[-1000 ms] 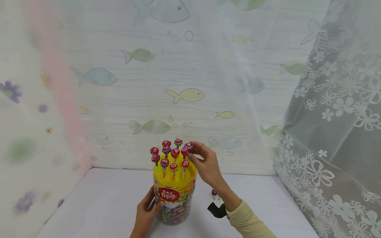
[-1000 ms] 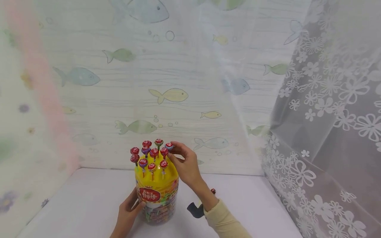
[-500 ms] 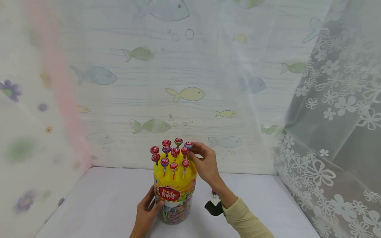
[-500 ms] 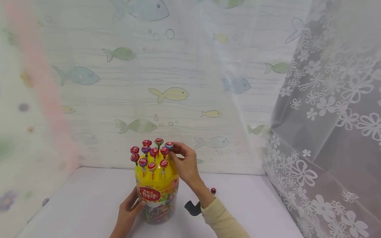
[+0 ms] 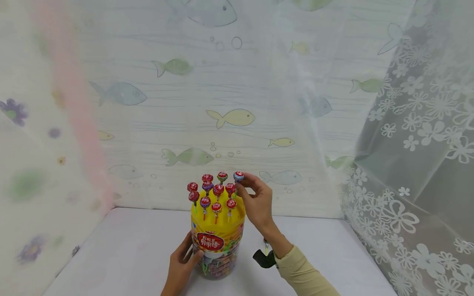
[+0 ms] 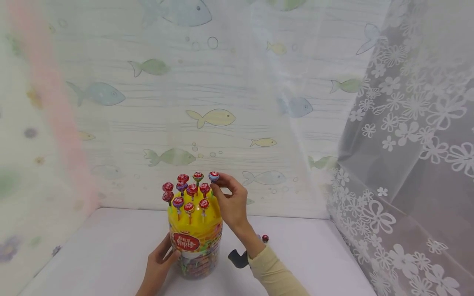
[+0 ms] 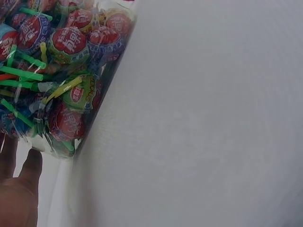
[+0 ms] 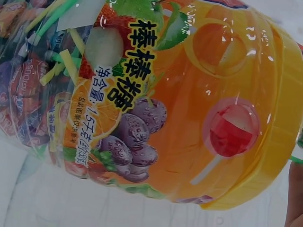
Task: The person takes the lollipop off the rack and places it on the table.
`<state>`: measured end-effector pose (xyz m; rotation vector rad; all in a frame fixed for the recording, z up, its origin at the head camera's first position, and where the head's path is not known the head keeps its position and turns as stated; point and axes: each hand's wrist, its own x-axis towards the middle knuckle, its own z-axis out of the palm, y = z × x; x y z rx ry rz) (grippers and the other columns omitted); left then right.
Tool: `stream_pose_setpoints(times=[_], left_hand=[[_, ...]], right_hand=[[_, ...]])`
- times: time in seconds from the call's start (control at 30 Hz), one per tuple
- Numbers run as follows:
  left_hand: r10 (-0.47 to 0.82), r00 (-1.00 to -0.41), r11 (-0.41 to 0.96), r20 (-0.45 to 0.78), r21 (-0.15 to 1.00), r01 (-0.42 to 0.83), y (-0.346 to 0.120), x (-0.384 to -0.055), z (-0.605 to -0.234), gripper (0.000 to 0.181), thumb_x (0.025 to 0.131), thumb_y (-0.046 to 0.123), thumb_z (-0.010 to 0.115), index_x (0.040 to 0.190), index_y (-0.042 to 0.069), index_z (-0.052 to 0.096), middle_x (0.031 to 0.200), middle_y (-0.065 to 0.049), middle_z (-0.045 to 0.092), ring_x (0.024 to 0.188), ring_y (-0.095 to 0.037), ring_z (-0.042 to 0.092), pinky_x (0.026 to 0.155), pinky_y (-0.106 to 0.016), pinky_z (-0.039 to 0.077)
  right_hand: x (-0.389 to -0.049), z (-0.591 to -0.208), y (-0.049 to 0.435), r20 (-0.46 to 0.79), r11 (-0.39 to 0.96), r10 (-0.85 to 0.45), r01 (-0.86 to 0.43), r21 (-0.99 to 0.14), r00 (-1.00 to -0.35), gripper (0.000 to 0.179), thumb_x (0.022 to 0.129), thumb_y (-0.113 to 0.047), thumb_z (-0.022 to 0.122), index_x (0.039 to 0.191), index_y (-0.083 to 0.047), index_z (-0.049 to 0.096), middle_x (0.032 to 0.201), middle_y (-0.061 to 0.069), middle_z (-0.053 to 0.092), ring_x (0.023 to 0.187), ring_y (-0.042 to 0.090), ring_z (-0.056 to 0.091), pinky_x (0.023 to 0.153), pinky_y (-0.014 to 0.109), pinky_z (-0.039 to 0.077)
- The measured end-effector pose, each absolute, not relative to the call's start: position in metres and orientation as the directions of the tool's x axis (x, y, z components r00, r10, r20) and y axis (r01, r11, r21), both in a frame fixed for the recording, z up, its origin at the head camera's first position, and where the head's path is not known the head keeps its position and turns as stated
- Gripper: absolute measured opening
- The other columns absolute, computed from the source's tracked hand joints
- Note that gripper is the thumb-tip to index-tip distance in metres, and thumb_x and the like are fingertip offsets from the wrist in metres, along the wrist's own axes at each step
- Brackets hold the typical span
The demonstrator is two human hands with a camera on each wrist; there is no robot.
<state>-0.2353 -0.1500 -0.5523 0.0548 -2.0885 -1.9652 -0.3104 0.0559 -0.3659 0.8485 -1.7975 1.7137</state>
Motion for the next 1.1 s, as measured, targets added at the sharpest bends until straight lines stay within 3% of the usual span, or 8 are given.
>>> stream_pose_setpoints(times=[0.17,0.4,0.63,0.73,0.87,1.1], left_hand=[[-0.204,-0.966,0.079,0.161,0.986,0.148,-0.149,-0.234,-0.551,0.075,0.096,0.026,0.072,0.157,0.003,0.034,0.161,-0.018,0.037,0.148,-0.043,0.034,0.118,-0.058,0.036],[-0.195,-0.97,0.065,0.146,0.989,0.136,-0.149,-0.233,-0.55,0.076,0.096,0.025,0.072,0.158,0.003,0.032,0.162,-0.019,0.036,0.149,-0.043,0.033,0.119,-0.058,0.036],[-0.192,-0.971,0.065,0.14,0.989,0.13,-0.15,-0.234,-0.551,0.078,0.096,0.026,0.072,0.158,0.002,0.031,0.162,-0.019,0.034,0.149,-0.044,0.033,0.119,-0.058,0.035],[-0.188,-0.973,0.069,0.135,0.99,0.124,-0.151,-0.235,-0.551,0.078,0.096,0.027,0.071,0.159,0.003,0.031,0.162,-0.019,0.034,0.149,-0.044,0.033,0.119,-0.058,0.035],[-0.183,-0.975,0.074,0.129,0.99,0.117,-0.151,-0.236,-0.552,0.079,0.096,0.028,0.071,0.159,0.004,0.03,0.163,-0.019,0.034,0.149,-0.044,0.032,0.118,-0.058,0.036],[-0.178,-0.976,0.072,0.125,0.991,0.114,-0.152,-0.236,-0.553,0.079,0.097,0.029,0.071,0.159,0.005,0.03,0.163,-0.018,0.033,0.149,-0.044,0.032,0.118,-0.059,0.036]], right_hand=[[-0.309,-0.37,0.062,0.748,-0.02,-0.047,-0.748,-0.663,-0.662,0.028,0.094,0.001,0.07,0.121,0.002,0.068,0.108,0.024,0.072,0.091,0.013,0.071,0.074,0.032,0.066],[-0.305,-0.388,0.077,0.697,-0.052,0.015,-0.697,-0.716,-0.717,0.031,0.093,0.004,0.069,0.123,0.005,0.066,0.11,0.032,0.069,0.088,0.009,0.071,0.073,0.03,0.066],[-0.306,-0.407,0.094,0.634,-0.061,0.078,-0.639,-0.767,-0.769,0.031,0.091,0.006,0.071,0.121,0.004,0.068,0.105,0.018,0.074,0.086,0.01,0.072,0.07,0.032,0.066],[-0.307,-0.415,0.102,0.613,-0.06,0.086,-0.619,-0.783,-0.785,0.031,0.09,0.006,0.071,0.121,0.005,0.068,0.107,0.03,0.07,0.087,0.011,0.071,0.07,0.031,0.066],[-0.308,-0.428,0.113,0.585,-0.046,0.095,-0.591,-0.805,-0.805,0.031,0.091,0.005,0.071,0.122,0.004,0.068,0.109,0.033,0.068,0.085,0.011,0.071,0.07,0.031,0.066],[-0.307,-0.454,0.137,0.485,-0.053,0.135,-0.495,-0.867,-0.864,0.031,0.09,0.009,0.07,0.121,0.007,0.067,0.101,0.02,0.072,0.084,0.01,0.073,0.069,0.034,0.066]])
